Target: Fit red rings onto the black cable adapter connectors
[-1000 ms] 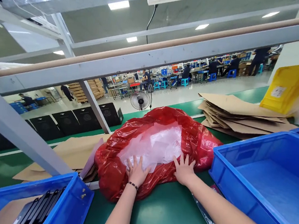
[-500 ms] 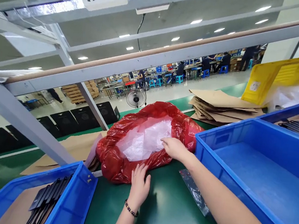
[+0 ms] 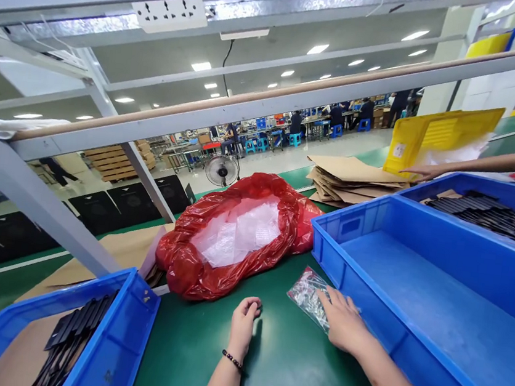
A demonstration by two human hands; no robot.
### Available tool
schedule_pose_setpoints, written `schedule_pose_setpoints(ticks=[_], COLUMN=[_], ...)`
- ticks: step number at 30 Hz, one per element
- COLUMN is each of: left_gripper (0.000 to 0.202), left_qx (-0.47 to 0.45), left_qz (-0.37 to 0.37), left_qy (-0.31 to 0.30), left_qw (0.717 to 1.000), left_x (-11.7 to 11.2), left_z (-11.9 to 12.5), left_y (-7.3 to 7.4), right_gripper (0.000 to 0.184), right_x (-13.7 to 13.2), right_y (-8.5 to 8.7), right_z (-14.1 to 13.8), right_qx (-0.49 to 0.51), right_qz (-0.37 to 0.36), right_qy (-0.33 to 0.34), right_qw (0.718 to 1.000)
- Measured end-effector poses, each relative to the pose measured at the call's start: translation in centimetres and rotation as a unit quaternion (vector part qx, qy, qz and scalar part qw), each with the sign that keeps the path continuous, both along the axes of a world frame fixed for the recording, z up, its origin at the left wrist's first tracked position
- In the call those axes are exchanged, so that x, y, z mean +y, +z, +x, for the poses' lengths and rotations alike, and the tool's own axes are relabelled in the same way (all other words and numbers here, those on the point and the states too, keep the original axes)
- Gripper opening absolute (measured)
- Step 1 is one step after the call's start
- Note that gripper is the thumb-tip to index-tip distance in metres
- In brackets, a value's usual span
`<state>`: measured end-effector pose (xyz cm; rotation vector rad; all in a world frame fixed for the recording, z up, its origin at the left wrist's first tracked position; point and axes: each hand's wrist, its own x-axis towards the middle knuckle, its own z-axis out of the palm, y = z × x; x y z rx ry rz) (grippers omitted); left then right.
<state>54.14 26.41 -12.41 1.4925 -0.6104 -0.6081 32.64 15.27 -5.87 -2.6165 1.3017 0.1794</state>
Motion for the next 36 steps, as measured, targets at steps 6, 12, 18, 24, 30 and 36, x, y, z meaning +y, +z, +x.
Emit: schedule_pose_setpoints(ticks=[6, 12, 18, 24, 30, 36], left_gripper=[0.031, 0.041, 0.050, 0.056, 0.059, 0.060], left_qx=[0.057, 0.079, 0.075, 0.087, 0.100, 0.114], left_qz=[-0.025, -0.001, 0.007, 0.009, 0.010, 0.022], left_qy=[-0.019, -0.044, -0.056, -0.060, -0.057, -0.055], left_qw=[0.998, 0.996, 0.996, 0.994, 0.993, 0.992], left_x=[-0.1, -0.6, -0.7, -0.4, -0.4, -0.3], left_z=[0.7, 1.2, 1.3, 1.4, 1.6, 1.7], left_y=[-0.2, -0.3, -0.2, 0.0, 0.2, 0.2], right_gripper=[0.083, 0.043, 0.032, 0.042, 0.046, 0.047], right_x=[-0.2, 0.2, -2.5, -6.8, -7.4, -8.1], right_y=[-0.3, -0.8, 5.6, 7.7, 7.3, 7.4], right_z=[-1.4, -0.2, 3.3, 3.9, 4.0, 3.6], right_qx=[-0.059, -0.226, -0.277, -0.066, -0.052, -0.046], right_qz=[0.007, -0.217, -0.415, -0.266, -0.253, -0.248], right_qy=[0.034, 0.035, -0.055, -0.146, -0.156, -0.154], right_qw=[0.998, 0.949, 0.865, 0.951, 0.953, 0.955])
